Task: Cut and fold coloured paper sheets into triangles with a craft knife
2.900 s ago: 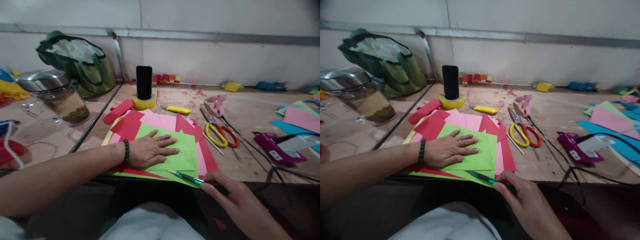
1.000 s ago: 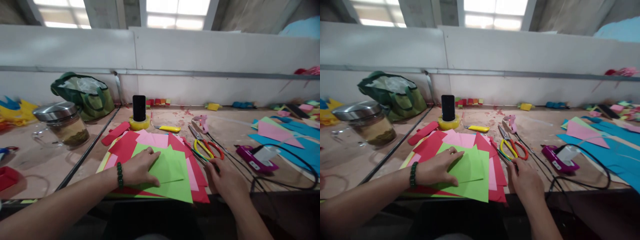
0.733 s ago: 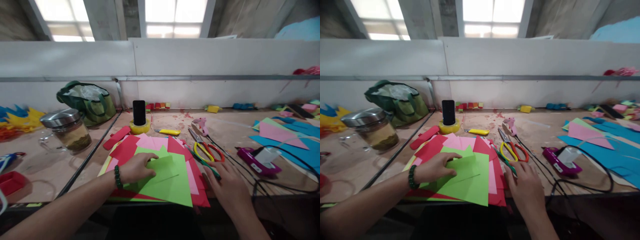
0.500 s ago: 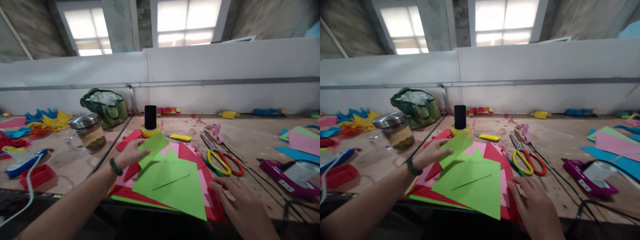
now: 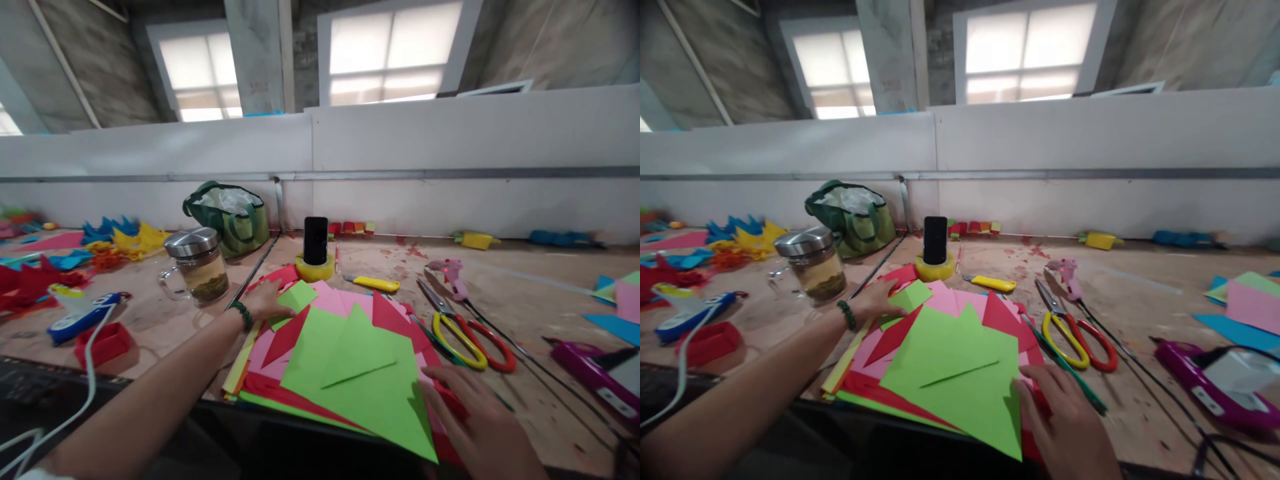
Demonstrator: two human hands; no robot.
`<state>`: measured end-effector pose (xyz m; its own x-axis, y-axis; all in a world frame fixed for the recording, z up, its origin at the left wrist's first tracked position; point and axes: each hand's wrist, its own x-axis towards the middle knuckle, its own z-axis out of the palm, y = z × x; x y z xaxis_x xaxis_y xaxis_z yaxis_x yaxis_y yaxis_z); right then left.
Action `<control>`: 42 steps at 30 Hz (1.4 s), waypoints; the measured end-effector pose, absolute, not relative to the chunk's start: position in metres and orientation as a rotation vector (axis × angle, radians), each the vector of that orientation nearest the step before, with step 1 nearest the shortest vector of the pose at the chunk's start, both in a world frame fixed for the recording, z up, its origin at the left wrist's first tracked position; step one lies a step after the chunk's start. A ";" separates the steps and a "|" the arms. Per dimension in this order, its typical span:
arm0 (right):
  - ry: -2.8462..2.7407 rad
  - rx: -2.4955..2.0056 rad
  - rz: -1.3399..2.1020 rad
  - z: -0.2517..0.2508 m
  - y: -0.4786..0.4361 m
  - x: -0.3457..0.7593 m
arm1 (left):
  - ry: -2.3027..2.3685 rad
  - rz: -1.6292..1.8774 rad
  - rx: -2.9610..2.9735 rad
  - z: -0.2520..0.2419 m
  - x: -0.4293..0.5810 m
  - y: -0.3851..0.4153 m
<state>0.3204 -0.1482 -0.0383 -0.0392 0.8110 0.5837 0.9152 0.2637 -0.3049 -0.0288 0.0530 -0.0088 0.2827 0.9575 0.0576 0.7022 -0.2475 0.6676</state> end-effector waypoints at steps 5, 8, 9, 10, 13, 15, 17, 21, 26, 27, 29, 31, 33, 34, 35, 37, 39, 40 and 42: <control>-1.862 -1.573 -0.142 -0.046 -0.142 0.321 | 1.532 0.576 1.900 -0.012 -0.034 0.063; -1.856 -1.564 -0.118 -0.049 -0.139 0.323 | 1.507 0.607 1.822 -0.012 -0.037 0.062; -1.853 -1.565 -0.117 -0.050 -0.139 0.323 | 1.493 0.628 1.807 -0.012 -0.037 0.062; -1.851 -1.565 -0.121 -0.050 -0.138 0.323 | 1.474 0.642 1.800 -0.011 -0.037 0.062; -1.859 -1.571 -0.131 -0.050 -0.138 0.322 | 1.427 0.638 1.810 -0.008 -0.035 0.065; -1.872 -1.572 -0.136 -0.051 -0.139 0.323 | 1.437 0.623 1.829 -0.008 -0.032 0.070; -1.884 -1.574 -0.135 -0.052 -0.140 0.323 | 1.465 0.617 1.840 -0.009 -0.027 0.075; -1.883 -1.569 -0.157 -0.052 -0.141 0.323 | 1.485 0.586 1.801 -0.014 -0.020 0.083; -1.866 -1.546 -0.192 -0.047 -0.141 0.319 | 1.440 0.603 1.669 -0.012 -0.014 0.077; -1.865 -1.548 -0.192 -0.047 -0.141 0.319 | 1.415 0.623 1.642 -0.010 -0.013 0.075; -1.864 -1.552 -0.186 -0.046 -0.141 0.318 | 1.375 0.662 1.589 -0.004 -0.015 0.072; -1.870 -1.558 -0.175 -0.047 -0.141 0.319 | 1.359 0.692 1.531 0.004 -0.019 0.072; -1.876 -1.564 -0.168 -0.049 -0.141 0.319 | 1.364 0.715 1.473 0.013 -0.026 0.075; -1.879 -1.571 -0.161 -0.049 -0.141 0.319 | 1.367 0.724 1.451 0.018 -0.031 0.077; -1.879 -1.578 -0.158 -0.050 -0.142 0.320 | 1.370 0.731 1.435 0.022 -0.035 0.079; -1.879 -1.588 -0.155 -0.051 -0.142 0.320 | 1.375 0.720 1.424 0.028 -0.041 0.080; -1.886 -1.596 -0.151 -0.052 -0.142 0.320 | 1.379 0.674 1.445 0.027 -0.042 0.078; -1.894 -1.601 -0.148 -0.052 -0.142 0.320 | 1.379 0.641 1.468 0.025 -0.040 0.075; -1.910 -1.614 -0.140 -0.053 -0.142 0.321 | 1.385 0.573 1.533 0.016 -0.034 0.068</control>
